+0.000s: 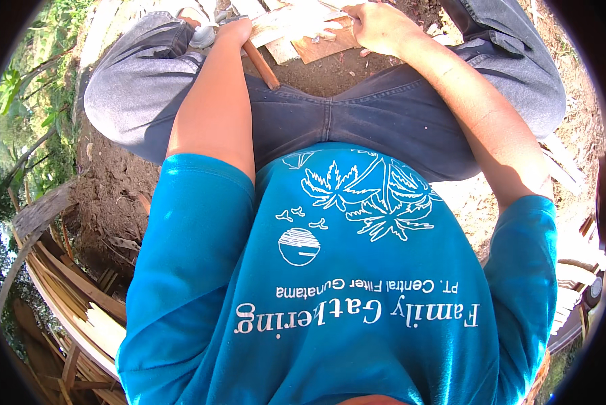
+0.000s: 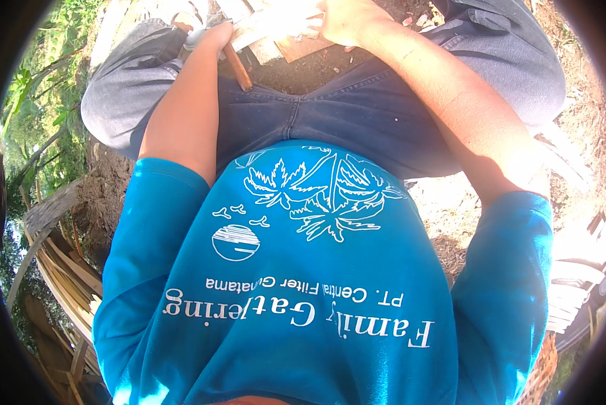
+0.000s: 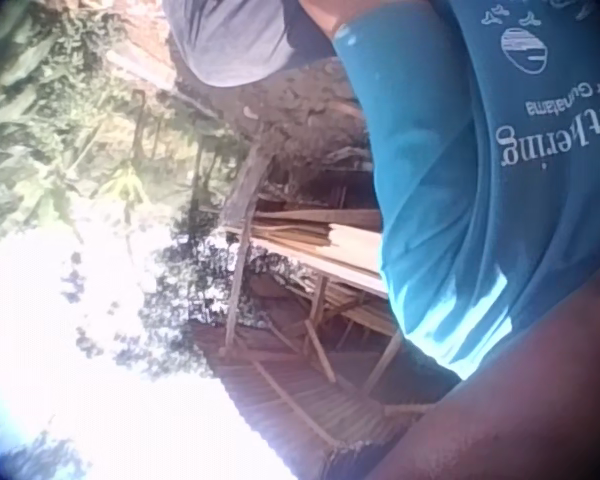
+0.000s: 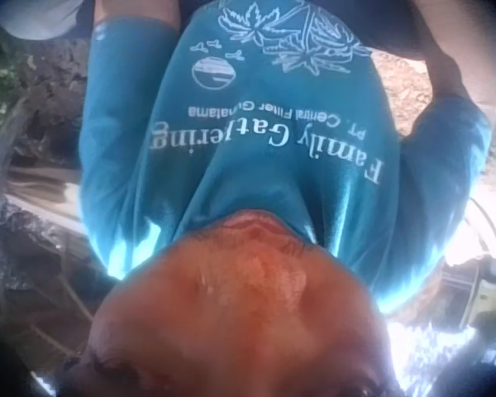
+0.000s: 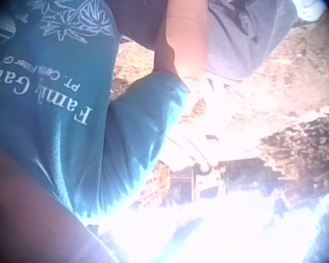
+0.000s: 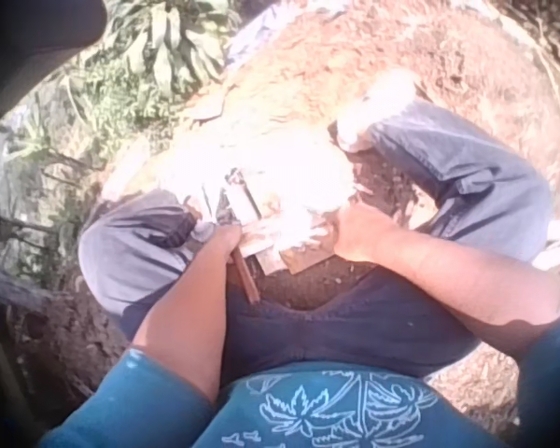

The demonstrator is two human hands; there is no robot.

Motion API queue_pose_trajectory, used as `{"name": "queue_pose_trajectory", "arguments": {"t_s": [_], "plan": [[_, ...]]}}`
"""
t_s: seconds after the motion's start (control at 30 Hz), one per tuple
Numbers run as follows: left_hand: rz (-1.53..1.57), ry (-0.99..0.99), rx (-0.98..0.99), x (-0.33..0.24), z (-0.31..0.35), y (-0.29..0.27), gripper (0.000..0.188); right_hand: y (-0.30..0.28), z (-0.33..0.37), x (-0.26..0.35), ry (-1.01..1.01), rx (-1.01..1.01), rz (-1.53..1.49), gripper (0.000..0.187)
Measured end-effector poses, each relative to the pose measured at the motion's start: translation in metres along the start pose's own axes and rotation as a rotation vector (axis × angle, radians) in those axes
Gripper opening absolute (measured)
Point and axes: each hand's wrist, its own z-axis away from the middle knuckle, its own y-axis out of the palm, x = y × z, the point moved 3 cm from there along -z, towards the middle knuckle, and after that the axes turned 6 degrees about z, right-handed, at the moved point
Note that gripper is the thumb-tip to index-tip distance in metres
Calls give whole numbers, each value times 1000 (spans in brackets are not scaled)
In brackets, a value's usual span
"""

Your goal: The person carves a piece of wood using a chisel and a small hammer while sitting on the ground.

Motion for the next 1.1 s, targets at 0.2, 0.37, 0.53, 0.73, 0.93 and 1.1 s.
{"name": "queue_pose_trajectory", "arguments": {"t_s": [0.2,0.37,0.53,0.73,0.93,1.1], "plan": [[-19,-34,55,-7,14,10,50,-16,-25,15,-42,219,168,35],[70,-78,242,-17,41,9,45,-30,-24,41,29,220,234,39],[168,-130,269,-25,53,8,41,-39,-37,43,-17,268,253,42],[8,-53,242,-29,46,7,38,6,-55,8,86,177,-70,38],[241,-25,260,-20,44,20,31,48,-39,-29,322,167,-970,45],[233,-2,202,0,-3,25,34,9,-58,-17,-104,105,-13,41]]}}
